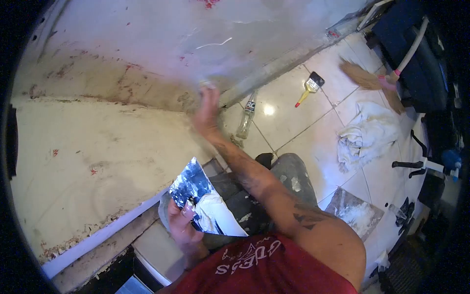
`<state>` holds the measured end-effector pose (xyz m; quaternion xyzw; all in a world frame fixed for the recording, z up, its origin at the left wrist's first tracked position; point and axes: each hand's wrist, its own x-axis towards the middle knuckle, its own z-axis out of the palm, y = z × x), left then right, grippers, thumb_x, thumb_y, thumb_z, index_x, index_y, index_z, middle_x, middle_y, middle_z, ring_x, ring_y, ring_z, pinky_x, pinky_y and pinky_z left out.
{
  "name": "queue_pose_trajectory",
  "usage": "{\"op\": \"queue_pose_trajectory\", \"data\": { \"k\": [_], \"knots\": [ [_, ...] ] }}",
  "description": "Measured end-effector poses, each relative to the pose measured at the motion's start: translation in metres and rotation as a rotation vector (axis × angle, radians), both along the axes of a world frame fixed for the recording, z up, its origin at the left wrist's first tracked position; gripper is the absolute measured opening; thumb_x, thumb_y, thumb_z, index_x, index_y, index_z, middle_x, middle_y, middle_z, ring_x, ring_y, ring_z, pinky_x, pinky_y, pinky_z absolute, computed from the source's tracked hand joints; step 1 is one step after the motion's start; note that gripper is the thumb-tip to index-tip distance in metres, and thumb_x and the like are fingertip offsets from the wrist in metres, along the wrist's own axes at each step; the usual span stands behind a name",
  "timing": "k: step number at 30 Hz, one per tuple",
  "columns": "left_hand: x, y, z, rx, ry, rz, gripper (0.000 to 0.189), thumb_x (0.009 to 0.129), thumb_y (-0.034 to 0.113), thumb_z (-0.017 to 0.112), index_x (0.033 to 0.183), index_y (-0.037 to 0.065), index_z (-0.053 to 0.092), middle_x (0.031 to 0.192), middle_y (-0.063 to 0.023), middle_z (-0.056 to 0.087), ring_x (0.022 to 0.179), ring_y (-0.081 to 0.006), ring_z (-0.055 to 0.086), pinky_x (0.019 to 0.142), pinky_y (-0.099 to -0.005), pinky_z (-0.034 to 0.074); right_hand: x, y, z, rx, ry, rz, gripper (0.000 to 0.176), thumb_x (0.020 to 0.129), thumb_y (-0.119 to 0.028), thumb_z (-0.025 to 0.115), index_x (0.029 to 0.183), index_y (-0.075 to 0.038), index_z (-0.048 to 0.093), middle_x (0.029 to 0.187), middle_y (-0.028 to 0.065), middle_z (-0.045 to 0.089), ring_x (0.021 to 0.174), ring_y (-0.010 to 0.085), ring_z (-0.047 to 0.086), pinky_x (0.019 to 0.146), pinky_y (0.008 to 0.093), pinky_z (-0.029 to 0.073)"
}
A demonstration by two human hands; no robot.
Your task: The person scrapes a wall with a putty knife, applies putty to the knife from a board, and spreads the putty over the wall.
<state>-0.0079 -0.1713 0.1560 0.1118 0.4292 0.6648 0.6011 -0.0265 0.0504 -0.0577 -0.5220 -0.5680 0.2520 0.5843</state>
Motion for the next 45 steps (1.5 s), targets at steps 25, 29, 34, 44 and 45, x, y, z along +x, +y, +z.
{"op": "queue_pose_trajectory", "data": {
  "k": [25,29,34,44,45],
  "knots": [
    [0.0,-0.005,0.002,-0.025,-0.027,0.028,0.036,0.082,0.002,0.06,0.116,-0.005,0.05,0.107,-0.0122,0.061,0.095,-0.0199,0.06,0.086,-0.0336,0.047,0.057,0.051,0.025,-0.064,0.343,-0.208,0.063,0.068,0.018,0.043,0.128,-0.002,0.035,0.118,0.0215,0.04,0.117,0.0387,0.039,0.1,0.0432,0.031],
    [0.003,0.0,0.005,-0.041,-0.03,0.022,0.036,0.082,0.001,0.06,0.116,-0.005,0.05,0.107,-0.0119,0.061,0.096,-0.02,0.06,0.086,-0.0339,0.047,0.068,0.104,0.021,-0.07,0.262,-0.275,0.062,0.067,0.014,0.05,0.126,-0.001,0.037,0.116,0.0203,0.039,0.115,0.0382,0.04,0.097,0.0444,0.033],
    [0.007,0.0,0.004,-0.053,0.014,0.073,0.038,0.081,0.002,0.062,0.116,-0.004,0.05,0.106,-0.012,0.061,0.096,-0.0209,0.06,0.086,-0.0344,0.047,0.004,0.071,0.056,-0.051,0.092,-0.37,0.055,0.068,0.008,0.054,0.122,0.0,0.042,0.109,0.0193,0.04,0.105,0.0385,0.044,0.093,0.0447,0.035],
    [0.001,-0.003,0.002,-0.053,-0.011,0.049,0.037,0.08,0.002,0.062,0.115,-0.004,0.051,0.106,-0.0125,0.061,0.095,-0.0206,0.06,0.085,-0.0345,0.048,0.035,0.036,0.019,0.043,0.281,-0.191,0.057,0.071,0.013,0.042,0.125,0.0,0.038,0.118,0.0177,0.041,0.116,0.0323,0.042,0.099,0.0394,0.033],
    [0.001,-0.003,0.003,-0.056,-0.024,0.045,0.037,0.08,0.002,0.062,0.115,-0.004,0.051,0.106,-0.0125,0.061,0.095,-0.0205,0.06,0.086,-0.0344,0.047,0.057,0.053,0.025,-0.004,0.236,-0.293,0.056,0.071,0.013,0.042,0.125,0.0,0.038,0.117,0.0165,0.041,0.115,0.0311,0.043,0.099,0.0386,0.034]
  ]
}}
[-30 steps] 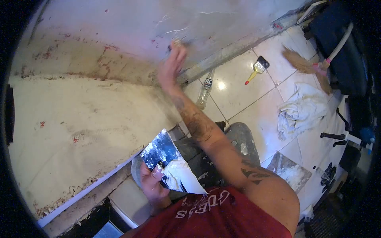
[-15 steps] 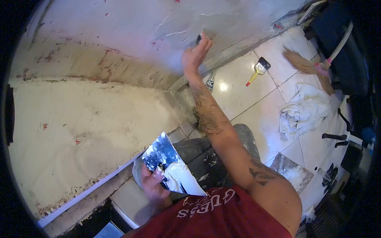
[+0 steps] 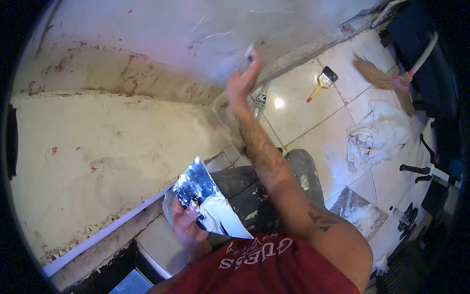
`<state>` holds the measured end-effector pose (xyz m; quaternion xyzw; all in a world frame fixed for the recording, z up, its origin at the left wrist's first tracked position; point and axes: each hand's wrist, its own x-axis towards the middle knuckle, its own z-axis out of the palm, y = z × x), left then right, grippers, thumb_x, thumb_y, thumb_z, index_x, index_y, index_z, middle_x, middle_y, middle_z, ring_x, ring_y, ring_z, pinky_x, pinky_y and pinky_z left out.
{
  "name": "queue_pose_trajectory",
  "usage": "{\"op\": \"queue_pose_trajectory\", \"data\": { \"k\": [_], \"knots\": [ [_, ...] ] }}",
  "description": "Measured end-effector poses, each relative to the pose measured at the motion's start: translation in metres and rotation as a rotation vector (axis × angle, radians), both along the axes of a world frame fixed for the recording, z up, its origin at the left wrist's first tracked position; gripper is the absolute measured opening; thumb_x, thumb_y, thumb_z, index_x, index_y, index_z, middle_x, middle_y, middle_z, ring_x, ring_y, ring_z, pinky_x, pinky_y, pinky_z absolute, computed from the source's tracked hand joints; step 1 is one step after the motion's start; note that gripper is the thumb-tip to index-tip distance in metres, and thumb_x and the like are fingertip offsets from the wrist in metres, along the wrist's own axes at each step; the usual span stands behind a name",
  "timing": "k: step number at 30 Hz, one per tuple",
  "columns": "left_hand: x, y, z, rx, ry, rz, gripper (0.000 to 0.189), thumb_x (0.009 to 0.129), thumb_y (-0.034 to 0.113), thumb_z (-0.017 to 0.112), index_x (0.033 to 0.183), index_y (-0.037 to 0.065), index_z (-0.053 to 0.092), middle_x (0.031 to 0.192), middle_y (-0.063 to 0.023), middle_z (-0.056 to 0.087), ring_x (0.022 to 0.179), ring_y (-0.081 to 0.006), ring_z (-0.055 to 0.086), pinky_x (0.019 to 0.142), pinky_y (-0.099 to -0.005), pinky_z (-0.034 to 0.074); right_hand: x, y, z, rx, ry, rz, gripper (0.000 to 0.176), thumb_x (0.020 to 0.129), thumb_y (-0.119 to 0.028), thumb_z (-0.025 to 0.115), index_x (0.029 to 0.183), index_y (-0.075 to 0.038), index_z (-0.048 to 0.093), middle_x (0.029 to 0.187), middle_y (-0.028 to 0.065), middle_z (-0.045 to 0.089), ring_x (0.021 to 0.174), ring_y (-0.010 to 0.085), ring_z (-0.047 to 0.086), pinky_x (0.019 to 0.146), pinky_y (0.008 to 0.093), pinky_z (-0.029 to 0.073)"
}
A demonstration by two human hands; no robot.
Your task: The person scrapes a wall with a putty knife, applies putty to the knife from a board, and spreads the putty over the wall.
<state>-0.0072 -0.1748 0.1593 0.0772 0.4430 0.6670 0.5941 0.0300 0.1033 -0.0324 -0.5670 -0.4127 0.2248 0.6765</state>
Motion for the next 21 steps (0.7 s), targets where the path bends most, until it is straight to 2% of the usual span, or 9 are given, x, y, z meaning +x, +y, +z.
{"op": "queue_pose_trajectory", "data": {
  "k": [2,4,8,10,12,14,17,19,21],
  "knots": [
    [0.0,0.002,0.0,0.003,-0.012,-0.018,0.037,0.081,0.002,0.062,0.115,-0.004,0.05,0.107,-0.0126,0.06,0.096,-0.0204,0.06,0.086,-0.0343,0.047,0.024,0.036,0.002,-0.074,0.024,-0.082,0.053,0.072,0.012,0.044,0.123,0.0,0.039,0.116,0.0157,0.042,0.113,0.0311,0.045,0.098,0.0374,0.034],
    [0.0,0.003,-0.001,0.011,-0.013,-0.033,0.038,0.081,0.002,0.061,0.116,-0.005,0.05,0.108,-0.0126,0.06,0.097,-0.0204,0.059,0.087,-0.0342,0.047,0.024,0.054,0.012,-0.093,-0.016,-0.039,0.052,0.071,0.011,0.047,0.122,0.0,0.04,0.115,0.0158,0.042,0.11,0.0317,0.045,0.096,0.0385,0.035],
    [0.003,0.004,-0.001,0.002,0.032,0.005,0.039,0.08,0.002,0.062,0.117,-0.004,0.049,0.107,-0.0121,0.06,0.096,-0.0204,0.06,0.087,-0.0345,0.047,-0.015,0.042,0.036,-0.124,-0.165,-0.1,0.052,0.07,0.009,0.051,0.12,-0.001,0.042,0.114,0.0166,0.041,0.108,0.0327,0.045,0.092,0.0408,0.036],
    [0.005,0.005,0.001,-0.035,0.054,0.015,0.04,0.08,0.003,0.063,0.117,-0.004,0.049,0.106,-0.0121,0.06,0.096,-0.0206,0.06,0.087,-0.0348,0.047,-0.038,0.027,0.038,-0.071,-0.105,-0.025,0.058,0.065,0.009,0.054,0.121,-0.001,0.042,0.11,0.019,0.039,0.106,0.0373,0.042,0.092,0.045,0.033],
    [0.005,0.004,-0.002,-0.024,0.05,0.011,0.04,0.08,0.003,0.063,0.117,-0.004,0.049,0.106,-0.0122,0.06,0.096,-0.021,0.06,0.087,-0.0351,0.047,-0.061,0.0,0.046,-0.061,-0.129,0.039,0.057,0.067,0.01,0.05,0.122,-0.002,0.043,0.114,0.0181,0.039,0.108,0.0353,0.043,0.091,0.0415,0.035],
    [0.003,0.004,-0.004,-0.01,0.051,0.008,0.039,0.08,0.003,0.063,0.116,-0.004,0.049,0.106,-0.0124,0.06,0.096,-0.0214,0.06,0.087,-0.0353,0.047,-0.071,-0.029,0.059,-0.052,-0.18,0.167,0.059,0.067,0.01,0.049,0.124,-0.001,0.042,0.114,0.0196,0.04,0.11,0.0376,0.043,0.095,0.0413,0.034],
    [0.003,0.002,-0.004,-0.007,0.051,0.017,0.039,0.079,0.003,0.063,0.115,-0.004,0.05,0.106,-0.0127,0.06,0.096,-0.0221,0.06,0.086,-0.0359,0.047,-0.061,-0.051,0.042,0.067,-0.048,0.43,0.063,0.064,0.011,0.05,0.125,-0.001,0.04,0.116,0.0206,0.04,0.114,0.0378,0.039,0.099,0.0445,0.029],
    [0.001,0.002,-0.003,0.005,0.053,0.025,0.04,0.079,0.003,0.064,0.115,-0.005,0.05,0.106,-0.0129,0.061,0.095,-0.0224,0.06,0.086,-0.0362,0.048,-0.047,-0.046,0.01,0.08,0.071,0.283,0.06,0.068,0.015,0.044,0.126,-0.002,0.04,0.122,0.0197,0.041,0.118,0.0344,0.04,0.102,0.0407,0.029],
    [0.0,0.001,-0.002,0.012,0.025,0.019,0.041,0.078,0.003,0.064,0.115,-0.005,0.05,0.106,-0.0132,0.061,0.095,-0.0227,0.061,0.085,-0.0366,0.048,-0.003,-0.012,-0.002,-0.052,0.22,0.09,0.056,0.073,0.017,0.039,0.125,-0.003,0.04,0.121,0.0174,0.043,0.116,0.0303,0.043,0.101,0.0371,0.031]
  ]
}}
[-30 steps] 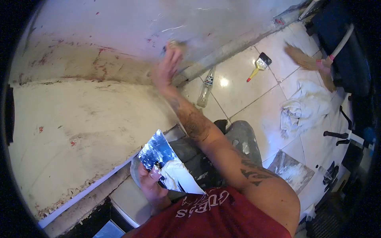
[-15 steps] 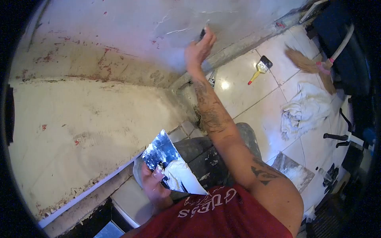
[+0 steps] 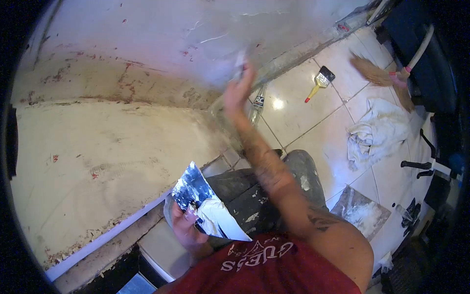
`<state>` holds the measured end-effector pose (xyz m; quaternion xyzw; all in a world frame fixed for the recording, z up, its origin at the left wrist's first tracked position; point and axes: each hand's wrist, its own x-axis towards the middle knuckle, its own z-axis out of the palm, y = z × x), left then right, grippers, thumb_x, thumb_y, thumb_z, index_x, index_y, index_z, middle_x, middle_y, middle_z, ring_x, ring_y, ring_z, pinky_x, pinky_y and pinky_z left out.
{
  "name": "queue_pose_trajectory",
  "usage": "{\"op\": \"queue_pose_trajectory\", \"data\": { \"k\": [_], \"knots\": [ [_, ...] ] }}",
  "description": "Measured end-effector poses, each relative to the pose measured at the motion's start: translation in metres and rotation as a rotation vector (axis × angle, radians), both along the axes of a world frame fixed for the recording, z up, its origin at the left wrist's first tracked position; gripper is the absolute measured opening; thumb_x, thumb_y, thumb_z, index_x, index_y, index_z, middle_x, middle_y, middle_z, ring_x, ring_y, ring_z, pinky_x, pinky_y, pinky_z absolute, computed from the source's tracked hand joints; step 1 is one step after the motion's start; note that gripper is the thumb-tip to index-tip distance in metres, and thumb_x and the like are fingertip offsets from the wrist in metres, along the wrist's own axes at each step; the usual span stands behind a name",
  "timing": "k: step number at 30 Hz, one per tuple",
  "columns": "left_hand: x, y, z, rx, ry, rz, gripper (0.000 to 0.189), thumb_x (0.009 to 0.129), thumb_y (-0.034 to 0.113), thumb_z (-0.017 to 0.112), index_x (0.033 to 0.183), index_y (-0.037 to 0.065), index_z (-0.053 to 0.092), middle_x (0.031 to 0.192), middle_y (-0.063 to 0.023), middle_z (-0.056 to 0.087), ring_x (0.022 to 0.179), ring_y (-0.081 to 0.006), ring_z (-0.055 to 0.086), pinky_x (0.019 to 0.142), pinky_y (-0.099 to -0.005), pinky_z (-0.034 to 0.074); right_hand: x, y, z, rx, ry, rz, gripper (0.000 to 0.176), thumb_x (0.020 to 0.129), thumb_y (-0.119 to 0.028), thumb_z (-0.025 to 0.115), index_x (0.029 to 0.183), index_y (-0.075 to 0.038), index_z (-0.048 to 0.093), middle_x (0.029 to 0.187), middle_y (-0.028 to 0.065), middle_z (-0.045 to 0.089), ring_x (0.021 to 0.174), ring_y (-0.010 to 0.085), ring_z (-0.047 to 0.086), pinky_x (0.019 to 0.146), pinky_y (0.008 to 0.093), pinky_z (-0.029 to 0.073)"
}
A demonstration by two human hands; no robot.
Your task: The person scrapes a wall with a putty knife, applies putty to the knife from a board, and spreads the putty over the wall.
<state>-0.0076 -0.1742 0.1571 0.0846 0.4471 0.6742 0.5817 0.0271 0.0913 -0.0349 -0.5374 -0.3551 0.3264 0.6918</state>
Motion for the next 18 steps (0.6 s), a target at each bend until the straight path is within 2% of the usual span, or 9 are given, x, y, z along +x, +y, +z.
{"op": "queue_pose_trajectory", "data": {
  "k": [1,2,4,7,8,10,13,18],
  "knots": [
    [0.0,-0.001,0.001,-0.001,-0.017,-0.004,0.041,0.078,0.003,0.065,0.115,-0.005,0.05,0.106,-0.0134,0.061,0.094,-0.0228,0.061,0.085,-0.0368,0.048,0.029,0.02,-0.005,-0.154,-0.036,-0.022,0.055,0.074,0.012,0.042,0.127,0.001,0.036,0.123,0.0154,0.043,0.117,0.0259,0.042,0.101,0.0341,0.03],
    [0.001,-0.001,0.002,-0.011,-0.021,0.003,0.041,0.078,0.003,0.065,0.115,-0.005,0.05,0.106,-0.0135,0.061,0.094,-0.0229,0.061,0.085,-0.0369,0.048,0.054,0.049,-0.032,-0.068,-0.078,-0.115,0.054,0.075,0.01,0.044,0.127,0.001,0.036,0.121,0.015,0.044,0.116,0.0255,0.042,0.1,0.0332,0.032],
    [0.003,0.002,0.003,-0.026,-0.033,0.013,0.041,0.078,0.002,0.064,0.116,-0.005,0.049,0.106,-0.0138,0.061,0.094,-0.0231,0.061,0.085,-0.037,0.049,0.096,0.095,-0.055,-0.039,-0.148,-0.18,0.053,0.074,0.008,0.046,0.126,0.0,0.037,0.119,0.0146,0.045,0.115,0.0247,0.042,0.099,0.0327,0.032],
    [0.004,0.002,0.003,0.004,-0.02,0.014,0.041,0.078,0.001,0.063,0.116,-0.005,0.049,0.106,-0.0142,0.061,0.094,-0.0235,0.061,0.086,-0.0374,0.048,0.109,0.127,-0.05,-0.049,-0.035,-0.117,0.051,0.076,0.005,0.047,0.125,-0.001,0.038,0.121,0.0157,0.044,0.113,0.0265,0.045,0.098,0.0349,0.033],
    [0.004,0.002,0.003,0.012,-0.028,0.009,0.041,0.078,0.001,0.063,0.117,-0.005,0.049,0.106,-0.0143,0.061,0.095,-0.0237,0.061,0.086,-0.0375,0.048,0.104,0.127,-0.05,-0.092,-0.103,-0.132,0.05,0.076,0.004,0.048,0.125,-0.001,0.038,0.122,0.0158,0.043,0.112,0.0276,0.046,0.098,0.0359,0.034],
    [0.003,0.0,0.002,0.029,-0.041,-0.001,0.041,0.079,0.0,0.062,0.118,-0.005,0.048,0.107,-0.0146,0.06,0.096,-0.0241,0.061,0.087,-0.0378,0.048,0.073,0.113,-0.016,-0.177,-0.237,-0.162,0.05,0.077,0.003,0.048,0.125,-0.003,0.038,0.123,0.016,0.042,0.11,0.0299,0.049,0.097,0.0378,0.035],
    [0.001,0.0,0.005,0.009,-0.092,-0.029,0.042,0.08,0.001,0.061,0.119,-0.006,0.047,0.108,-0.0149,0.06,0.097,-0.0245,0.06,0.088,-0.0379,0.047,0.035,0.085,0.014,-0.225,-0.238,-0.124,0.049,0.078,0.002,0.049,0.125,-0.005,0.039,0.123,0.0153,0.04,0.11,0.0327,0.049,0.094,0.0412,0.037],
    [0.001,-0.002,0.003,0.026,-0.046,-0.03,0.041,0.082,0.002,0.06,0.119,-0.005,0.047,0.108,-0.0142,0.06,0.097,-0.0235,0.06,0.088,-0.0375,0.047,-0.037,0.033,0.047,-0.158,-0.335,-0.079,0.05,0.077,0.003,0.051,0.125,-0.004,0.039,0.12,0.0168,0.039,0.113,0.0347,0.045,0.094,0.0419,0.036]
  ]
}}
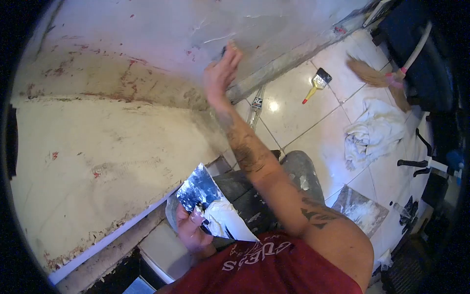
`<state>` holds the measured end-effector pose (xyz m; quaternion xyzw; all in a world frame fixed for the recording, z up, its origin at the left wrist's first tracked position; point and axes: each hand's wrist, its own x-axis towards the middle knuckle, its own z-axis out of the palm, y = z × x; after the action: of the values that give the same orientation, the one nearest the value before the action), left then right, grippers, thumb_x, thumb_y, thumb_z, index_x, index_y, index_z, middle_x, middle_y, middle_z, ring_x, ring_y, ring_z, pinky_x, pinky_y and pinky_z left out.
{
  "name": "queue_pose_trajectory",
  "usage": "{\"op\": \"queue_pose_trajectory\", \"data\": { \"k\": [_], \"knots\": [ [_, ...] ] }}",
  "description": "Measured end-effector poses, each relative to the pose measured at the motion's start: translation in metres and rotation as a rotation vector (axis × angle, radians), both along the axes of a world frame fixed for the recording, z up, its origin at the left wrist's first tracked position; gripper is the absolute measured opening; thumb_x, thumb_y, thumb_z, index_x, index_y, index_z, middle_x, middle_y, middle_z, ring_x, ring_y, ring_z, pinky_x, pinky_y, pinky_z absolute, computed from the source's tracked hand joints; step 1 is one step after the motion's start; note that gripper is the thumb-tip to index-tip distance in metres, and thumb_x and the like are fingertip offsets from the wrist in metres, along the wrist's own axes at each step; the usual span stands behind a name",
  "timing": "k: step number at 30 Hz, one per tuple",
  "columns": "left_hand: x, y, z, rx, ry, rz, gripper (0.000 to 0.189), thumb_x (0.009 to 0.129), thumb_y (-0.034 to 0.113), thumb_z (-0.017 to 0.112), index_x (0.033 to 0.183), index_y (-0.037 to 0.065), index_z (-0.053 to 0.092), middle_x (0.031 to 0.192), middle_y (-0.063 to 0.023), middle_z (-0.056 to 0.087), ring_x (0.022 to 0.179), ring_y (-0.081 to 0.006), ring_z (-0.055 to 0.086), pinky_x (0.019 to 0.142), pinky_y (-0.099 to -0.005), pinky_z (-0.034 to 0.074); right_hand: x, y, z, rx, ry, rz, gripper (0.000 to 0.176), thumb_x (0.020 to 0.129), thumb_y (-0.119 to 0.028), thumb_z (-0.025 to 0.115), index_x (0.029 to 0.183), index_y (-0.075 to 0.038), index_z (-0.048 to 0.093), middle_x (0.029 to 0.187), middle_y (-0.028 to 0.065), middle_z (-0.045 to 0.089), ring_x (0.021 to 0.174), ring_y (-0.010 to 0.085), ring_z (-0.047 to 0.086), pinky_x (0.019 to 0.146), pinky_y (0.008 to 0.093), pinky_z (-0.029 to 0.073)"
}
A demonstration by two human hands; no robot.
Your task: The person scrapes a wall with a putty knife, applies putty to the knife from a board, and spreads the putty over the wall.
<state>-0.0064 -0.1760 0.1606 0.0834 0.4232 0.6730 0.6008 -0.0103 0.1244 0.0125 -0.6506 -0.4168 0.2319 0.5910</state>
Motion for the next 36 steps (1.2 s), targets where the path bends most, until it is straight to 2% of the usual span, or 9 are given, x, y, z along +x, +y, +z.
{"op": "queue_pose_trajectory", "data": {
  "k": [7,10,12,16,19,25,32,34,36],
  "knots": [
    [0.002,0.001,-0.004,0.025,0.046,0.032,0.038,0.081,0.003,0.062,0.116,-0.004,0.05,0.106,-0.0129,0.061,0.095,-0.0218,0.06,0.086,-0.036,0.048,-0.029,-0.07,0.019,0.087,-0.026,0.357,0.057,0.076,0.007,0.051,0.13,-0.002,0.035,0.123,0.0195,0.038,0.117,0.0341,0.042,0.096,0.0423,0.035],
    [0.001,0.002,-0.002,0.018,0.043,0.039,0.036,0.081,0.001,0.061,0.115,-0.004,0.05,0.106,-0.0128,0.061,0.095,-0.0219,0.061,0.085,-0.0358,0.048,-0.011,-0.081,0.002,0.178,0.142,0.38,0.058,0.076,0.008,0.05,0.131,-0.002,0.033,0.125,0.0185,0.038,0.119,0.0311,0.04,0.098,0.0426,0.034],
    [0.001,0.002,-0.001,0.008,0.024,0.038,0.036,0.081,0.001,0.061,0.116,-0.004,0.05,0.106,-0.0127,0.061,0.095,-0.0218,0.061,0.085,-0.0358,0.048,0.02,-0.05,-0.01,0.15,0.313,0.161,0.057,0.076,0.008,0.048,0.131,-0.002,0.033,0.125,0.017,0.04,0.119,0.0293,0.041,0.099,0.0405,0.033],
    [0.0,0.0,-0.004,0.007,-0.005,0.014,0.037,0.081,0.001,0.061,0.116,-0.004,0.049,0.106,-0.0131,0.061,0.095,-0.022,0.06,0.085,-0.0359,0.048,0.085,0.028,-0.022,0.056,0.084,-0.083,0.053,0.077,0.005,0.049,0.128,-0.003,0.035,0.124,0.0173,0.039,0.114,0.0327,0.045,0.097,0.0388,0.035],
    [0.002,0.003,-0.001,0.003,0.017,0.021,0.038,0.081,0.002,0.061,0.117,-0.004,0.049,0.107,-0.0131,0.061,0.096,-0.0221,0.06,0.086,-0.0359,0.048,0.072,0.044,-0.007,0.001,0.077,0.005,0.056,0.074,0.01,0.05,0.126,-0.003,0.035,0.118,0.0185,0.038,0.111,0.0371,0.043,0.094,0.0438,0.036],
    [0.0,0.0,-0.002,-0.019,0.015,0.012,0.039,0.081,0.003,0.062,0.117,-0.004,0.049,0.107,-0.0128,0.06,0.096,-0.0223,0.06,0.086,-0.0363,0.048,-0.004,0.0,0.02,0.081,0.038,-0.004,0.055,0.07,0.007,0.051,0.124,-0.001,0.039,0.12,0.019,0.037,0.114,0.037,0.042,0.096,0.0439,0.034],
    [0.001,0.002,-0.002,0.015,0.025,0.029,0.038,0.08,0.001,0.062,0.116,-0.004,0.05,0.105,-0.013,0.061,0.094,-0.0219,0.061,0.086,-0.0359,0.048,-0.029,-0.082,0.039,0.204,0.032,0.412,0.061,0.068,0.012,0.043,0.127,0.0,0.038,0.118,0.021,0.04,0.115,0.0363,0.04,0.099,0.0425,0.031],
    [-0.002,-0.002,-0.005,-0.019,0.027,0.039,0.037,0.08,0.002,0.062,0.115,-0.004,0.051,0.106,-0.0131,0.061,0.094,-0.022,0.061,0.086,-0.0359,0.048,-0.012,-0.082,0.013,0.315,0.125,0.296,0.059,0.071,0.012,0.041,0.128,0.0,0.037,0.122,0.0206,0.04,0.118,0.0356,0.039,0.101,0.0421,0.03],
    [-0.003,-0.003,-0.005,-0.005,0.016,0.03,0.038,0.08,0.003,0.062,0.116,-0.005,0.05,0.106,-0.0131,0.061,0.094,-0.0221,0.061,0.086,-0.0361,0.048,0.03,-0.047,-0.005,0.234,0.326,0.122,0.055,0.073,0.01,0.04,0.128,0.0,0.037,0.122,0.0199,0.041,0.118,0.0336,0.04,0.102,0.04,0.029]
  ]
}}
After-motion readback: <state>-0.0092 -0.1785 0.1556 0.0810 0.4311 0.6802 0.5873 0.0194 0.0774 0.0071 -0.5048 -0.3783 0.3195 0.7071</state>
